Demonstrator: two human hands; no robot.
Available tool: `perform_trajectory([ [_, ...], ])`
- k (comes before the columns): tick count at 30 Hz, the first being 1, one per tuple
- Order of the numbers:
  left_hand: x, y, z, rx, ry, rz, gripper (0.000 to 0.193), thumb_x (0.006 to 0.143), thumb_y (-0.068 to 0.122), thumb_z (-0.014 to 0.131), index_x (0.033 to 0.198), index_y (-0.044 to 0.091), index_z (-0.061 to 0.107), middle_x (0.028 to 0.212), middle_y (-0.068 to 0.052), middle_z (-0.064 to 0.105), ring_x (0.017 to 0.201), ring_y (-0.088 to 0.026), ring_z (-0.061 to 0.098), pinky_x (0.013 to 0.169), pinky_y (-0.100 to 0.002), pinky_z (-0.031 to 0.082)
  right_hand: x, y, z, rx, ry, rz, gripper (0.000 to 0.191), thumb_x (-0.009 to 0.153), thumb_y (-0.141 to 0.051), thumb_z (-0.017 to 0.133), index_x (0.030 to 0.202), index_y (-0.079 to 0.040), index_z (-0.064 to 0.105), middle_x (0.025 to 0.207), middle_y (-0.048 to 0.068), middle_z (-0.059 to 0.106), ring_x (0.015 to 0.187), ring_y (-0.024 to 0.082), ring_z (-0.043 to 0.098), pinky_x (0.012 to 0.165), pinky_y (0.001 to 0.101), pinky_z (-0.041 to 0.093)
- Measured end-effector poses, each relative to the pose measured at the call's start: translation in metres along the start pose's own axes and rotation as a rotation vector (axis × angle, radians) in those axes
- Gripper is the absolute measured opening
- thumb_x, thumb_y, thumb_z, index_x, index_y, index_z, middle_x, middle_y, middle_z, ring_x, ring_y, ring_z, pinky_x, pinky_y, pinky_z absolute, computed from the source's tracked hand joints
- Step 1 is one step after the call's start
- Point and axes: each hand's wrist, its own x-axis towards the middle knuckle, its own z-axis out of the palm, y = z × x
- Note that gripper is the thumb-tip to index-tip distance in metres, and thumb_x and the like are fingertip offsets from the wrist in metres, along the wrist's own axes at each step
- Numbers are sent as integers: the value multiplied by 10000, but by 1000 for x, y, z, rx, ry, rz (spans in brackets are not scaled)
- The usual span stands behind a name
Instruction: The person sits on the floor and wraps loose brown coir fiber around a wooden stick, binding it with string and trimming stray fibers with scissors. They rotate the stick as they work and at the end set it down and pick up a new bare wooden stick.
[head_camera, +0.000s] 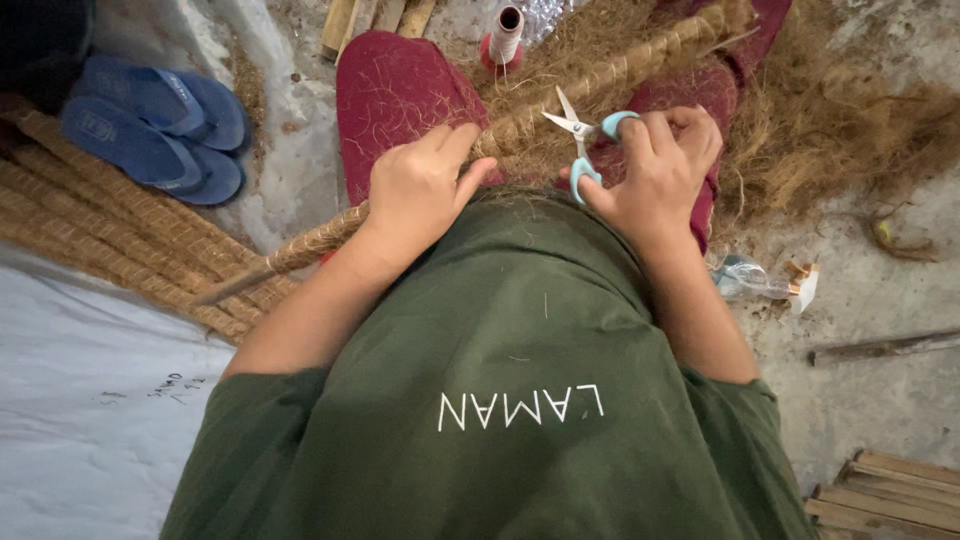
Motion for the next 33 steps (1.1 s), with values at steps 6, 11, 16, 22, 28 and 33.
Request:
perform_trajectory([
  [6,0,0,0,55,-16,26,327,927,353,790,1075,89,667,810,-78,628,628,-283,656,562,-394,524,-4,6,7,-45,30,-59,411,916,-475,797,941,-78,695,943,56,649,1068,317,538,983,482,379],
  [11,-1,-4,3,96,-1,37,317,927,353,783,1083,104,664,830,-71,636,655,-288,664,584,-397,532,-10,14,10,-12,17,-59,297,863,-349,846,874,-102,681,860,33,637,1006,268,560,934,448,408],
  [16,-1,-6,4,79,-4,15,319,925,354,784,1079,101,665,838,-77,647,660,-297,667,584,-400,534,-8,11,0,46,-41,-16,398,848,-428,851,949,-81,682,947,59,641,1073,310,545,1019,493,394],
  [22,0,-4,3,39,-27,27,328,924,353,787,1085,93,668,832,-84,646,660,-302,670,576,-404,535,1,-2,-5,12,-39,-50,636,842,-630,851,1111,-80,677,1126,99,614,1193,376,497,1115,583,333],
  [28,0,1,6,76,-45,32,322,907,374,789,1044,111,664,817,-76,646,654,-306,671,577,-409,541,-1,-3,5,-22,-39,-82,493,751,-452,883,1042,-97,701,1029,71,626,1143,340,535,1054,522,372],
  [33,-1,-2,6,88,-39,23,334,907,388,786,1058,113,671,821,-72,655,648,-303,676,564,-405,539,-9,5,11,24,-12,-108,347,737,-322,925,918,-120,708,864,30,619,1026,266,567,995,460,412],
])
